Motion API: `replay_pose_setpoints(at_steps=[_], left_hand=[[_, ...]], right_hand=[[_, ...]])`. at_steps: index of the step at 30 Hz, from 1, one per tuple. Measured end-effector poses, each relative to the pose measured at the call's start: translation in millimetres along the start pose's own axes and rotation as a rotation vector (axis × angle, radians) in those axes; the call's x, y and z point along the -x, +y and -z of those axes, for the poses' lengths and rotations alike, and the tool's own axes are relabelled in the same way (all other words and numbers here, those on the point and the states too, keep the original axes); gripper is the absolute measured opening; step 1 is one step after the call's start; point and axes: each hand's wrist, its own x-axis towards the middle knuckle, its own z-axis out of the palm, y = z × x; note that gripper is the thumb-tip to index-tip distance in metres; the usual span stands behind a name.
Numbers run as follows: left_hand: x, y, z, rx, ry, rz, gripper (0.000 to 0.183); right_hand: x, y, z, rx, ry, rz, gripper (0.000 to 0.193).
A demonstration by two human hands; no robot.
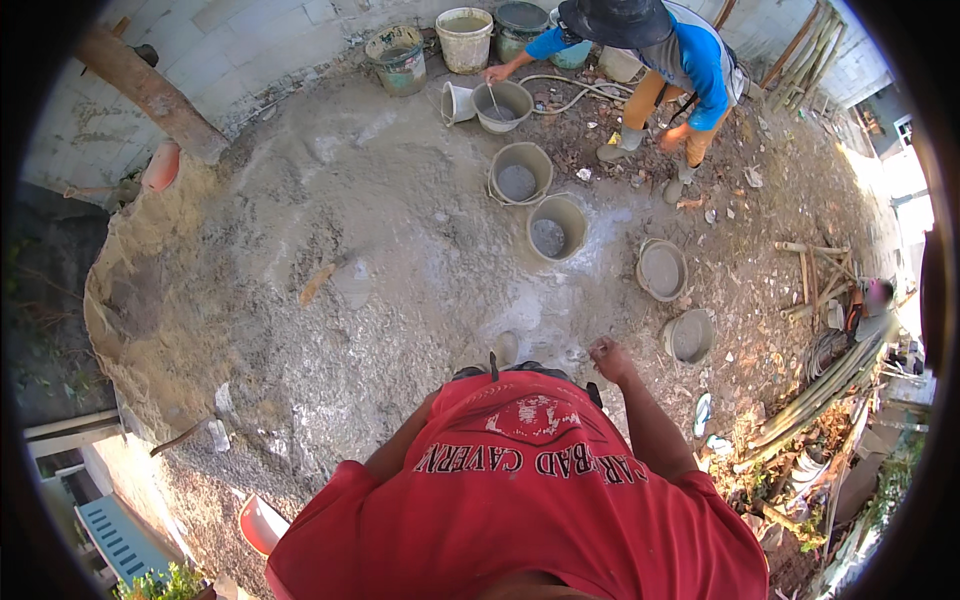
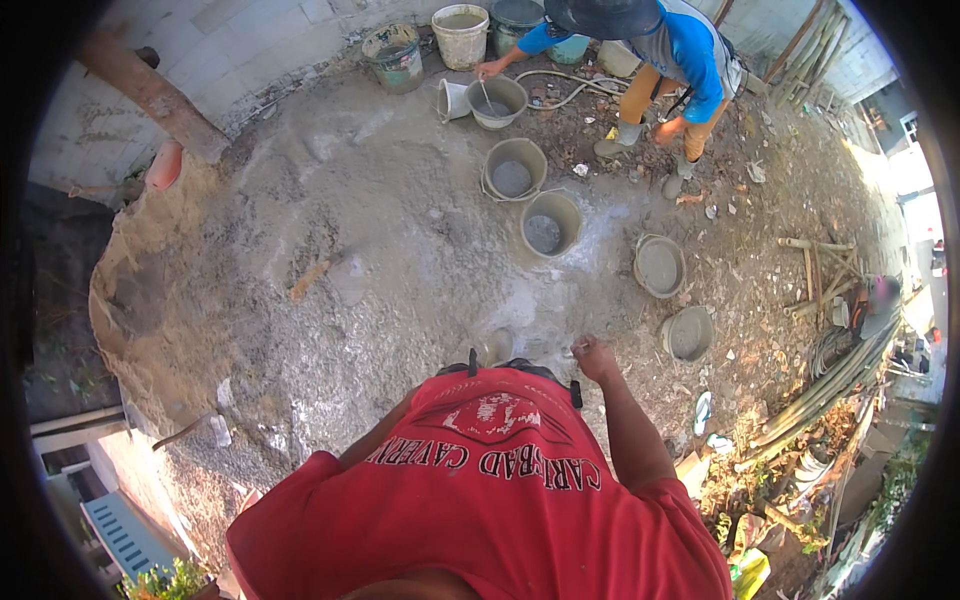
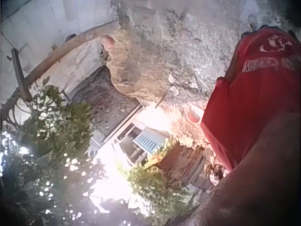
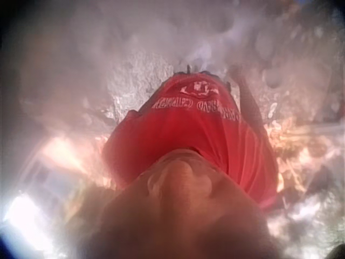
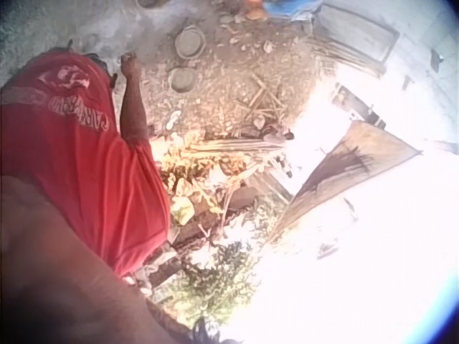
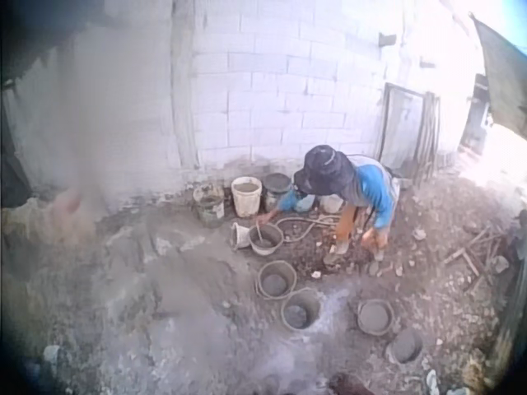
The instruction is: The person scoops wet concrete into buckets using a smaller container and سپس uses a hoe to mix a pile of wet concrete on the ground.
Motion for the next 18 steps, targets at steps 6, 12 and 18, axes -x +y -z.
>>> replay_pose_setpoints(at_steps=[6,12,18], left_hand=[[149,87,23,0.112,-0.304,0.302,0.069],[249,171,32,-0.214,-0.608,0.026,0.095],[264,165,25,-0.503,-0.603,-0.055,0.127]], right_hand=[[73,19,-73,0.593,-0.312,0.091,0.038],[60,129,-83,0.398,-0.123,-0.015,0.039],[67,84,-69,-0.086,0.012,-0.311,0.038]])
